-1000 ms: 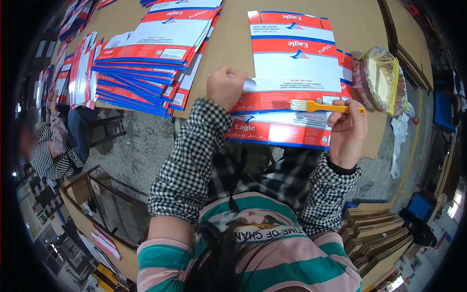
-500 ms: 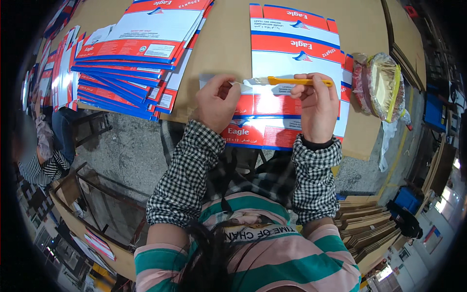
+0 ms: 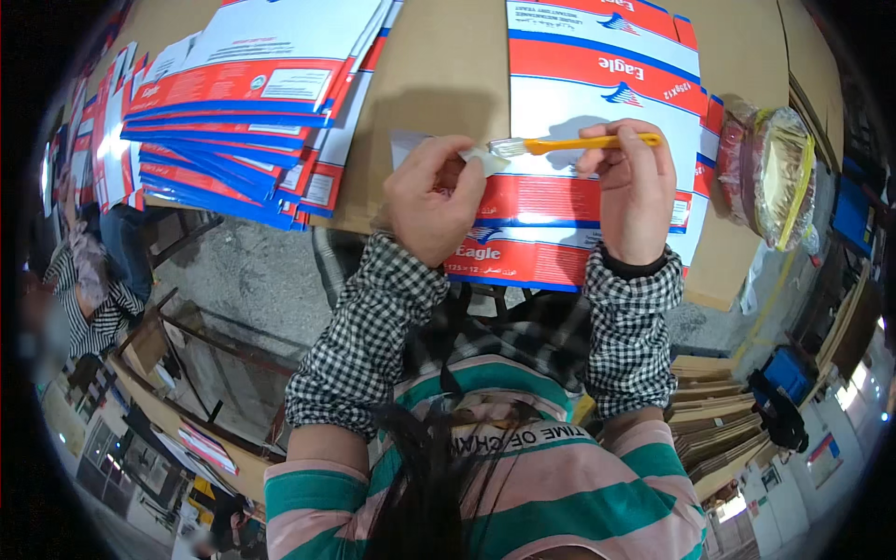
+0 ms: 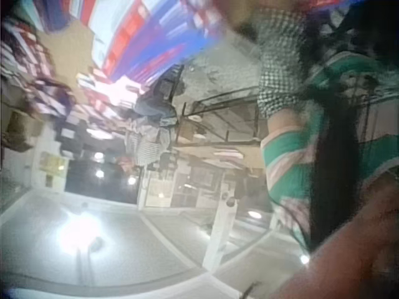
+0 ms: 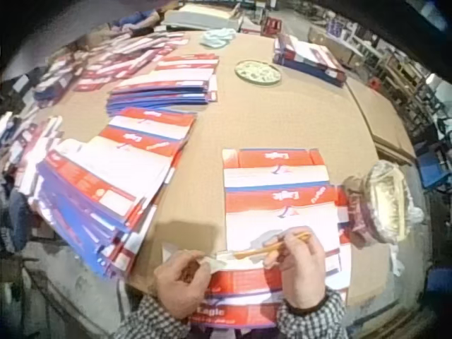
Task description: Applying glue with a brush to paper packaging templates and stacking them.
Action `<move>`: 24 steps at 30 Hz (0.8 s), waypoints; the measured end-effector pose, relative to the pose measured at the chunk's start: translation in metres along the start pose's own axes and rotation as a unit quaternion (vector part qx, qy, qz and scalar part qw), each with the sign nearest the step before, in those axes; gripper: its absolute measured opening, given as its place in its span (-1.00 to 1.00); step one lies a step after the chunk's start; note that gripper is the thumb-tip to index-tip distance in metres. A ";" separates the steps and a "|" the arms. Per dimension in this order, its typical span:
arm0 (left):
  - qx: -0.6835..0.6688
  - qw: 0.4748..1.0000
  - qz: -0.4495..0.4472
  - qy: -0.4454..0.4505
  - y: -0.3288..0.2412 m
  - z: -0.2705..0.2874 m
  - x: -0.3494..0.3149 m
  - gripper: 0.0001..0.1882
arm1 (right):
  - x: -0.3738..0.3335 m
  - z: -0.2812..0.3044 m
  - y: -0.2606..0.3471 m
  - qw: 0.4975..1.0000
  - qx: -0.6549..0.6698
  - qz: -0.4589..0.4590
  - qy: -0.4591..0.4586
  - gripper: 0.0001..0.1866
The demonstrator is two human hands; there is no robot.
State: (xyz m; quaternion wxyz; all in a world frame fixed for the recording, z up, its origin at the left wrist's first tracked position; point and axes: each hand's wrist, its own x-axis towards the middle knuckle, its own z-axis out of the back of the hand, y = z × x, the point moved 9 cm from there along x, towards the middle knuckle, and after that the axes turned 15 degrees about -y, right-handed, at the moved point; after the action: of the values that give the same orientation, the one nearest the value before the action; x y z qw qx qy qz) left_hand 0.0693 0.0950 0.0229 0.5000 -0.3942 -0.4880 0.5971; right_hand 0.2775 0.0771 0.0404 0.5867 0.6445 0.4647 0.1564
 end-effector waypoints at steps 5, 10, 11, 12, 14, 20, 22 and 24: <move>0.005 1.000 -0.003 0.009 -0.002 -0.005 0.000 -0.84 | 0.001 0.006 0.005 0.999 -0.033 0.014 0.008 -0.85; -0.006 1.000 0.010 0.005 0.000 -0.003 -0.002 -0.85 | 0.002 0.001 0.003 1.000 -0.016 0.009 0.012 -0.85; -0.007 1.000 0.003 0.008 0.000 -0.004 -0.003 -0.83 | 0.002 0.003 0.004 1.000 -0.016 0.010 0.010 -0.85; -0.009 1.000 -0.004 0.011 0.000 -0.005 -0.003 -0.82 | 0.002 0.004 0.004 0.999 -0.031 0.008 0.015 -0.85; -0.007 1.000 -0.007 0.012 0.000 -0.006 -0.004 -0.82 | 0.002 0.005 0.004 0.999 -0.047 0.008 0.019 -0.85; 0.005 1.000 0.003 0.013 0.001 -0.006 -0.006 -0.83 | 0.003 0.006 0.005 0.999 -0.041 0.007 0.004 -0.86; 0.005 1.000 0.009 0.004 0.002 -0.005 -0.005 -0.85 | 0.004 0.010 0.003 0.999 -0.036 0.000 0.008 -0.86; -0.006 1.000 0.017 0.005 0.002 -0.006 -0.005 -0.84 | 0.005 0.009 0.005 0.999 -0.037 0.011 0.005 -0.86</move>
State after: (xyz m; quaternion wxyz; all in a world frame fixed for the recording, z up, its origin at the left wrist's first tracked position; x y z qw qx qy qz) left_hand 0.0753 0.0910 0.0196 0.4897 -0.4082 -0.4828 0.6003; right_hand 0.2891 0.0759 0.0404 0.6063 0.6262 0.4547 0.1832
